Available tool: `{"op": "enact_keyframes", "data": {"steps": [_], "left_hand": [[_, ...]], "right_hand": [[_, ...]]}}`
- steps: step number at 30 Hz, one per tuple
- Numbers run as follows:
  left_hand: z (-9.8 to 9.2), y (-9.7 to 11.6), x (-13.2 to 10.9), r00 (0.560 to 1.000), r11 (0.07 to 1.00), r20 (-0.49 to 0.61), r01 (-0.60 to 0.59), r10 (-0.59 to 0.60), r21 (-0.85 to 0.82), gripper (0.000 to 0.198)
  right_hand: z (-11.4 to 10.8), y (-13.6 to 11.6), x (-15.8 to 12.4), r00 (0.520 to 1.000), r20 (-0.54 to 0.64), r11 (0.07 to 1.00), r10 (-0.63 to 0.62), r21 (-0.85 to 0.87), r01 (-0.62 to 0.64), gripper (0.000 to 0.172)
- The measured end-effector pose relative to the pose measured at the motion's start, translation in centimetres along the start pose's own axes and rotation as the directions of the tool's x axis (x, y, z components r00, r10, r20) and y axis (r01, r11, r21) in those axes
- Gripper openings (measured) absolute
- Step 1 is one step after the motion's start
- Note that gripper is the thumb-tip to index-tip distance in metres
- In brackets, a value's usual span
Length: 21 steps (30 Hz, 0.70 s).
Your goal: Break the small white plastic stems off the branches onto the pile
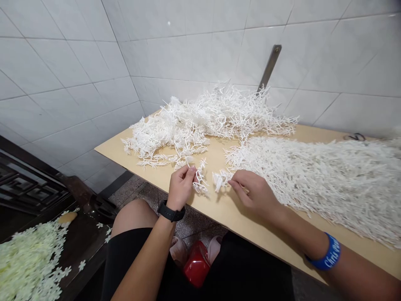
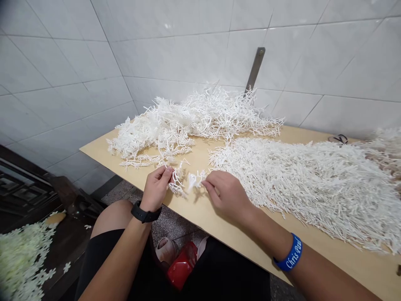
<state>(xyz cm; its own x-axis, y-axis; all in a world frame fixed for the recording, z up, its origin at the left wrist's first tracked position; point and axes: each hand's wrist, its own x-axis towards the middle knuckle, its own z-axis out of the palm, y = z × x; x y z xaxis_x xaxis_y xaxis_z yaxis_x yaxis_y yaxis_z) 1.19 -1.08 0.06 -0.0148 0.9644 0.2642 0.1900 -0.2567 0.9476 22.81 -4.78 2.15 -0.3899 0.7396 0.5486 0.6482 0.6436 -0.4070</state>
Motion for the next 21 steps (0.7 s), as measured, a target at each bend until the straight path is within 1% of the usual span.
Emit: {"op": "enact_keyframes", "data": {"steps": [2,4,6,9,10,13,17,18,19,20,21], "left_hand": [[0.1,0.3,-0.2,1.000,1.000,0.000,-0.003,0.003,-0.011,0.038],[0.2,0.5,-0.3,1.000,1.000,-0.006,-0.002,0.002,-0.019,0.035],[0.3,0.4,-0.3,1.000,1.000,-0.024,0.000,0.000,-0.028,0.029],[0.6,-0.1,0.1,0.995,0.998,-0.096,0.009,-0.015,-0.055,0.014],[0.7,-0.3,0.2,0.992,0.998,-0.124,0.016,-0.024,-0.066,0.014],[0.9,-0.8,0.6,0.983,0.995,-0.176,0.042,-0.056,-0.085,0.024],[1.1,-0.9,0.7,0.972,0.996,-0.218,0.079,-0.083,-0.028,0.022],[1.2,-0.8,0.5,0.965,0.997,-0.252,0.075,-0.069,0.014,0.023],[1.2,-0.6,0.3,0.955,0.996,-0.294,0.052,-0.029,0.071,0.024],[1.2,-0.4,0.1,0.942,0.991,-0.335,0.009,0.037,0.135,0.023],[1.3,-0.1,-0.2,0.927,0.978,-0.354,-0.059,0.128,0.200,0.019]], "right_hand": [[-0.1,0.7,0.2,0.994,-0.034,0.995,0.100,0.024,-0.099,0.025],[0.0,1.1,0.3,0.985,-0.057,0.985,0.162,0.060,-0.159,0.023],[0.1,1.2,0.2,0.981,-0.072,0.982,0.180,0.077,-0.175,0.019],[0.2,1.0,0.1,0.971,-0.094,0.973,0.221,0.091,-0.213,0.016],[0.2,0.9,0.1,0.966,-0.095,0.967,0.242,0.106,-0.232,0.016],[0.3,0.6,0.2,0.957,-0.072,0.949,0.281,0.172,-0.265,0.017],[0.5,0.2,0.1,0.962,-0.056,0.943,0.267,0.220,-0.249,0.023],[0.5,0.1,0.0,0.963,-0.059,0.944,0.264,0.222,-0.245,0.023],[0.6,0.0,0.0,0.963,-0.063,0.944,0.263,0.222,-0.243,0.024],[0.6,-0.1,-0.1,0.963,-0.065,0.944,0.263,0.221,-0.243,0.024],[0.6,-0.1,-0.1,0.963,-0.064,0.944,0.263,0.221,-0.244,0.024]]}}
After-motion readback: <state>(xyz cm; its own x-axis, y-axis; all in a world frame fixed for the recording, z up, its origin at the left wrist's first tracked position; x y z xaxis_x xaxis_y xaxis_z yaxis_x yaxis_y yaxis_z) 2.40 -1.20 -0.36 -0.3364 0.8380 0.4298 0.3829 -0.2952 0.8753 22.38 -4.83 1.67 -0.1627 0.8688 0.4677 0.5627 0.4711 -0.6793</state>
